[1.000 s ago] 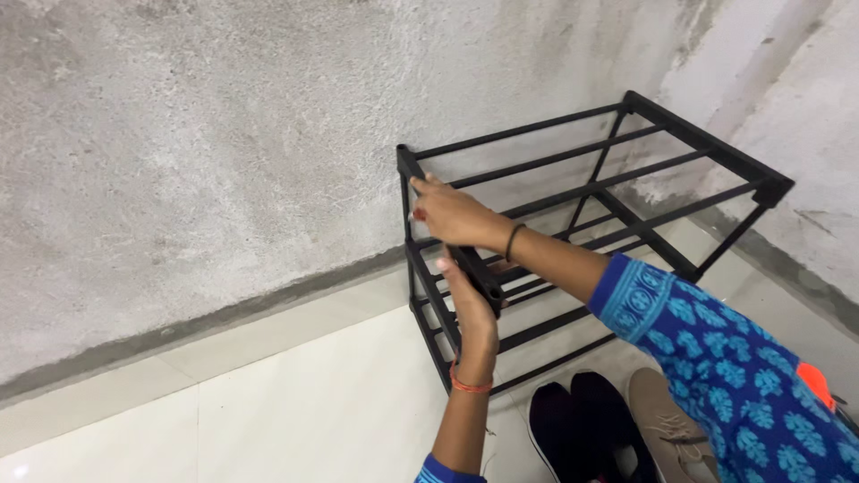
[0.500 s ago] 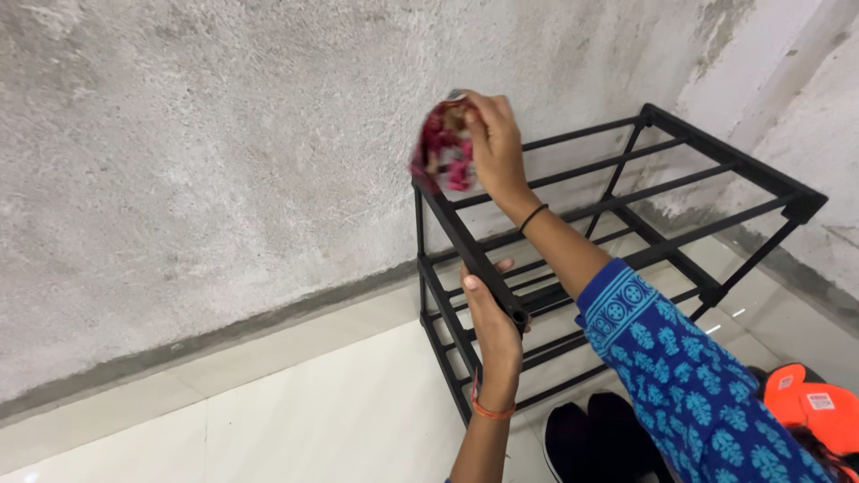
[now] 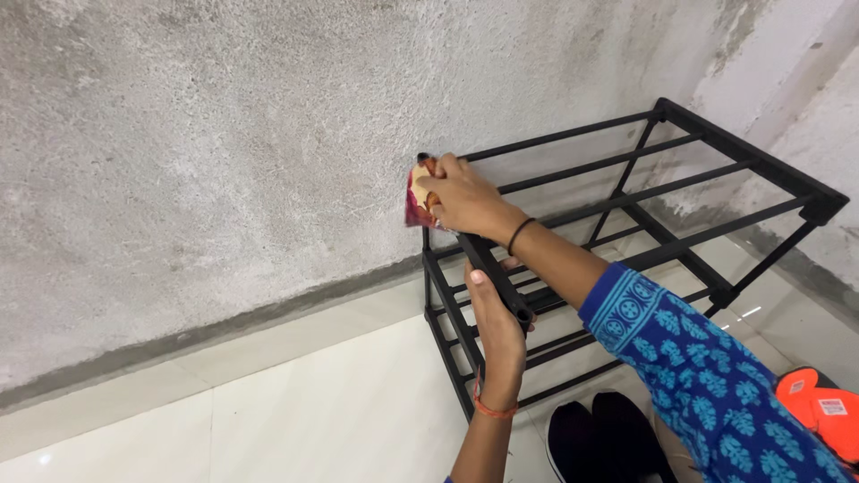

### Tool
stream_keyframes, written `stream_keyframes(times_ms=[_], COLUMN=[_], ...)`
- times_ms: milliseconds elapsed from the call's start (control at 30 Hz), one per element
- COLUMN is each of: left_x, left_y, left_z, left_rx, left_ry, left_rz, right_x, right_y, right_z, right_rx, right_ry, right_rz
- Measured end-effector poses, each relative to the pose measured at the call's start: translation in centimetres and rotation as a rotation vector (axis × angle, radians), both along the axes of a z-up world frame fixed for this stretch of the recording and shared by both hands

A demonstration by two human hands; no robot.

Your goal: The person wipes a black metal shoe rack with a patterned cloth, cleaning the horizontal bars and vertical supports. They move around the rack to reach different sides and continue wiping until the end of the clip.

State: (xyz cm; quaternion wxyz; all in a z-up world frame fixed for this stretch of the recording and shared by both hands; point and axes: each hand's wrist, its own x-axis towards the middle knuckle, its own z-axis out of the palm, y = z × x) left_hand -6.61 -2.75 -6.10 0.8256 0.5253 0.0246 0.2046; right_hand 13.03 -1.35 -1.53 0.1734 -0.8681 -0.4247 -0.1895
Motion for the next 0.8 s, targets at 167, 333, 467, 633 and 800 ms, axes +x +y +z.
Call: stream_keyframes(times_ms=[167, 333, 467, 633, 800], left_x=[-0.1, 0.3, 0.9, 1.2, 2.0], left_y=[0.0, 0.1, -0.3, -0.3, -0.3], left_z=[0.2, -0.2, -1.0, -1.6, -3.2], left_rx=[-0.008, -0.021, -0.048, -0.055, -0.026], left_ry=[0.009, 0.007, -0.035, -0.058, -0.044], left_rz=[0.004, 0.001, 0.013, 0.047, 0.09], right_x=[6.1, 9.1, 9.4, 7.1, 1.8], right_y=[2.3, 4.6, 4.2, 3.1, 0.1], right_z=[-2.7, -4.0, -4.0, -3.1, -2.8], right_rx=[-0.046, -0.083, -0.127, -0.171, -0.126], right_ry=[0.166, 0.17, 0.012, 0.127, 0.074], right_rz=[0.033, -0.094, 0.0, -0.033, 0.008])
